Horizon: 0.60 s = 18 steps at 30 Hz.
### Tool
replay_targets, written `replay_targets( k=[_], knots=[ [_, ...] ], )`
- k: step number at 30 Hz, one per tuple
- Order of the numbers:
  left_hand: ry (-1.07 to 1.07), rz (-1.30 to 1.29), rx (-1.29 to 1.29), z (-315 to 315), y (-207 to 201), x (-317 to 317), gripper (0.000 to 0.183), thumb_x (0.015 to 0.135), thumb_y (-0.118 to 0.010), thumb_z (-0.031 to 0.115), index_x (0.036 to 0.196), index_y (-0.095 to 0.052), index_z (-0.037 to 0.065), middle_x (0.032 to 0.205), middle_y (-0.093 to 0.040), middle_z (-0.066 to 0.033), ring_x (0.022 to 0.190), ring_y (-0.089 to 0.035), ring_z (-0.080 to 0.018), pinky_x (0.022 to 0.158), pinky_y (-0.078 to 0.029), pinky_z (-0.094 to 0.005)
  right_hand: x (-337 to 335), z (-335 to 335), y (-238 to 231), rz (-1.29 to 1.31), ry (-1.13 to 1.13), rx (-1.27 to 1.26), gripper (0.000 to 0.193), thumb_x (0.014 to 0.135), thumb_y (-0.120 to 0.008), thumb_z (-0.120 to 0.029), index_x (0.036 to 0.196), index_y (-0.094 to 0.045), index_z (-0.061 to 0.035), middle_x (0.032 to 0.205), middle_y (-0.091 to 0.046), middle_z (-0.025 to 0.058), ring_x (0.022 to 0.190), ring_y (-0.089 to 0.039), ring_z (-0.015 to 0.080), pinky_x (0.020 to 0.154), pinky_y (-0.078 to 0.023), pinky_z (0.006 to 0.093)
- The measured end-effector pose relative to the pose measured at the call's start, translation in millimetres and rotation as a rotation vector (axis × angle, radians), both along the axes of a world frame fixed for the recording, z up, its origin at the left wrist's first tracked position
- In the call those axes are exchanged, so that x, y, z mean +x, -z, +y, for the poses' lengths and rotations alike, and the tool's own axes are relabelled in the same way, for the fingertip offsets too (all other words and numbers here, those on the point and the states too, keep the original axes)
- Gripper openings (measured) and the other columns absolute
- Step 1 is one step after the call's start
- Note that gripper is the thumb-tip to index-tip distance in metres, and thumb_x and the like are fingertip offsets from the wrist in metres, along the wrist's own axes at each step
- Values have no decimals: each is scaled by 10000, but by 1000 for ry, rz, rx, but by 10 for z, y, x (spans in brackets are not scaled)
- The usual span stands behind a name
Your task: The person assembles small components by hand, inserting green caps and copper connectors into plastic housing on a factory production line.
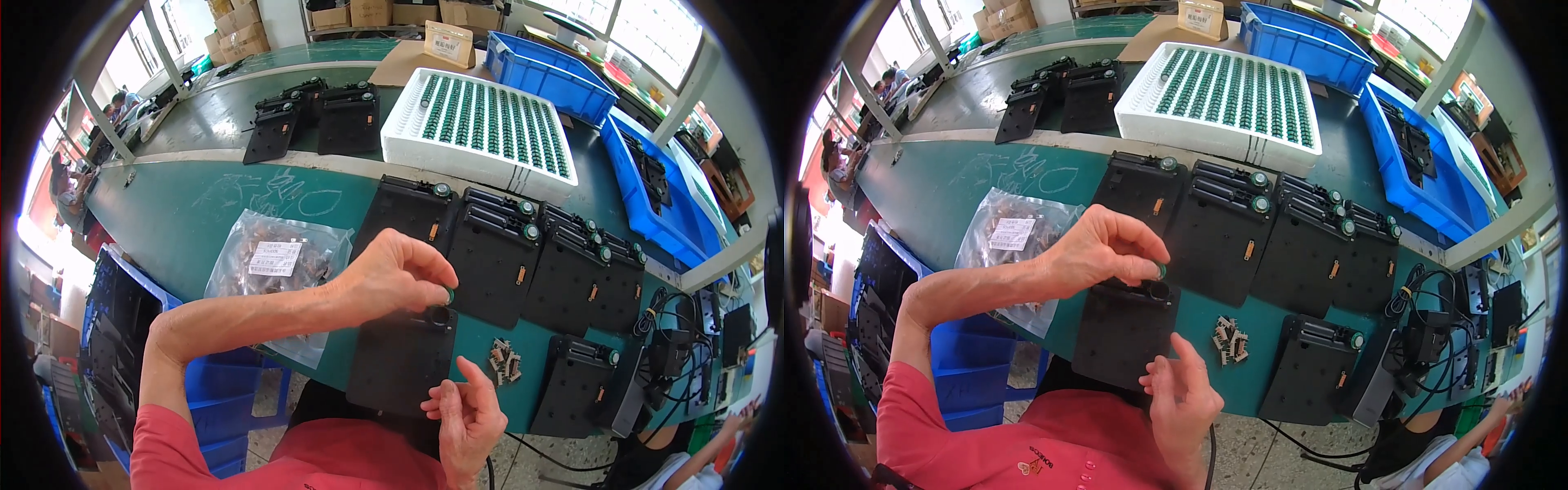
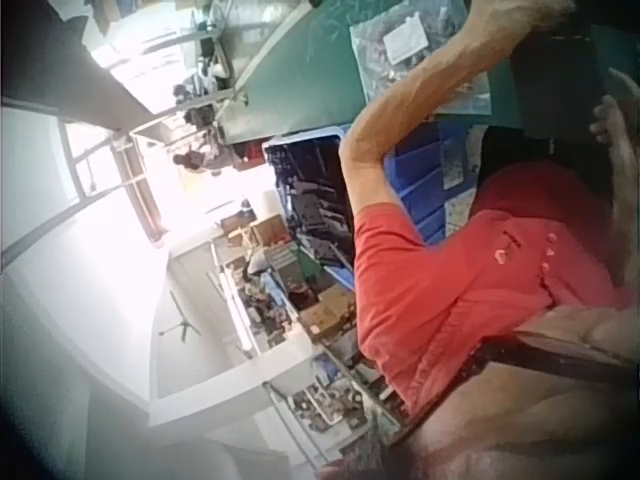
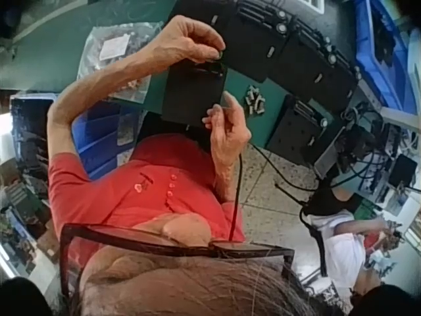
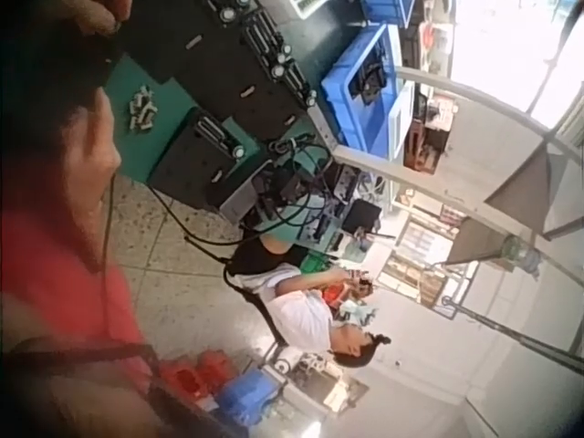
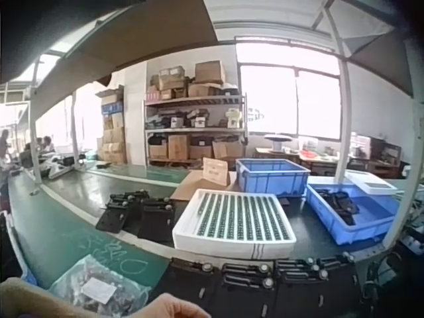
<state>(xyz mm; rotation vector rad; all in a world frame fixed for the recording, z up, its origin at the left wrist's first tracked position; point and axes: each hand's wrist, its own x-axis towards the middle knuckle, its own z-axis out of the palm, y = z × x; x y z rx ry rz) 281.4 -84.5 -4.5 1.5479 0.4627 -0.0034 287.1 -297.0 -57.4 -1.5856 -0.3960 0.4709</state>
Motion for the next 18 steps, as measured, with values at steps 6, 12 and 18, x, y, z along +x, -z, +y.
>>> replay_targets(
  k=[6, 12, 18],
  knots=[
    [78, -19, 241, 34, 123, 60, 164, 751, -699, 47, 894, -726, -27, 774, -692, -69, 726, -630, -99, 683, -509, -250, 2, 7, 51, -66, -9, -25, 282, 883, -605, 51, 1165, -603, 36, 743, -668, 95, 610, -654, 118, 533, -534, 231],
    [155, 34, 294, 34, 122, 84, 172, 721, -697, 38, 874, -732, -30, 749, -691, -83, 707, -639, -129, 671, -511, -270, 0, 8, 97, -131, -26, -9, 275, 871, -610, 63, 1144, -612, 36, 758, -670, 98, 611, -659, 124, 530, -536, 232],
    [212, 56, 293, 33, 43, 111, 167, 711, -702, 41, 860, -732, -28, 744, -691, -94, 694, -640, -139, 663, -511, -274, 27, 6, 99, -122, -26, -11, 275, 859, -624, 62, 1133, -619, 35, 766, -672, 104, 598, -654, 125, 524, -534, 237]
  ],
)
